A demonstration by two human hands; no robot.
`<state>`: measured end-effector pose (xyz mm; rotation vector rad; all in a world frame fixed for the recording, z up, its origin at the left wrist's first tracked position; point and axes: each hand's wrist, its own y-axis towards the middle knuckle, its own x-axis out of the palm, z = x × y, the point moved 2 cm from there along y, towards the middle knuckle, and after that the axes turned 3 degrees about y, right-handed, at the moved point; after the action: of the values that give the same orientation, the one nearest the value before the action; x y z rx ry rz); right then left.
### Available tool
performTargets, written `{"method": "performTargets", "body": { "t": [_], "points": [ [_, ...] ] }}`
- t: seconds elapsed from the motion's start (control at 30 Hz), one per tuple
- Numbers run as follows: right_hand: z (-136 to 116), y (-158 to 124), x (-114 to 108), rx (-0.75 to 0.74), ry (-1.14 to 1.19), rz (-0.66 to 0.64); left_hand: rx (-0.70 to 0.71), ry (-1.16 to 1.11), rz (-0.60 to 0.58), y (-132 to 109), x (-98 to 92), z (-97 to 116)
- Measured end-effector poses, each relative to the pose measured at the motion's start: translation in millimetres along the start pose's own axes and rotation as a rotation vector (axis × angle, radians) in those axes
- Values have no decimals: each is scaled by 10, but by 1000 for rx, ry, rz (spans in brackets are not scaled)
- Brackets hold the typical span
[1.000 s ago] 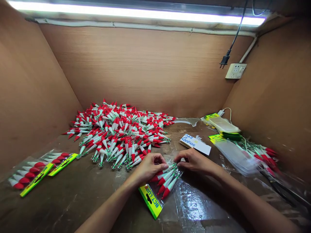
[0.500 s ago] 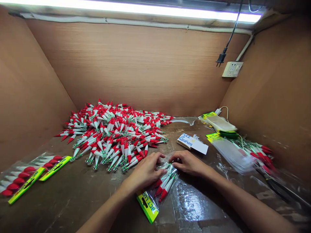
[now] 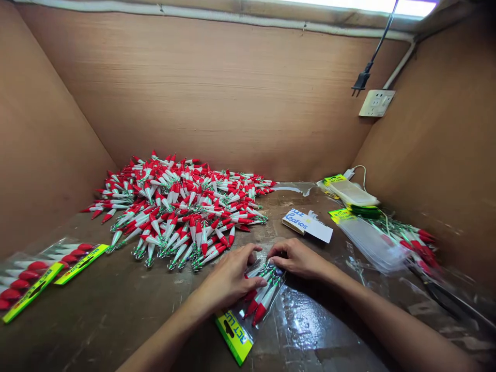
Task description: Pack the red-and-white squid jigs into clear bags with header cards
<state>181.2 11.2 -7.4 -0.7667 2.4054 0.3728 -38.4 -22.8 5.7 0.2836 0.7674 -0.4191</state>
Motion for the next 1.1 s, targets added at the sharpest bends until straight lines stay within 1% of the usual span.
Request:
{"method": "performTargets", "body": {
  "t": [0.13,0.43,0.53,0.6,0.67,0.7,0.73,0.8,0.87,0.9,0.93,0.97,1.0,1.03,1.1],
  "points": [
    [-5,31,46,19,31,-2,-11,-38,-23,6,31,1],
    [-71,15,71,-46,172,-107,-72,-170,0,-5,74,-72],
    [-136,4,82,-103,124,-119,-108,-253,-26,1,86,-83],
    [-183,-8,93,-143,87,-96,-150,-314,-62,5,99,-101],
    [-227,-27,94,-180,75,-32,-199,-388,-108,10,114,-127],
    [-244,-38,86,-191,79,25,-220,-435,-127,15,117,-137],
    [-254,-49,68,-184,88,107,-237,-488,-139,22,114,-143],
    [-241,-72,10,-108,135,335,-258,-604,-126,45,78,-132],
    [-190,-91,-43,-7,232,562,-258,-700,-54,75,-5,-92],
    [-156,-91,-48,37,296,631,-248,-732,4,90,-60,-67],
    [-122,-83,-32,74,368,651,-233,-754,70,103,-118,-40],
    [-93,-65,7,107,442,620,-215,-768,138,114,-173,-18],
    [-71,-43,68,136,511,546,-196,-777,201,123,-218,0],
    [-63,-19,146,152,569,444,-175,-782,255,130,-250,10],
    [-87,16,318,135,655,237,-125,-803,323,140,-262,12]
  ]
}}
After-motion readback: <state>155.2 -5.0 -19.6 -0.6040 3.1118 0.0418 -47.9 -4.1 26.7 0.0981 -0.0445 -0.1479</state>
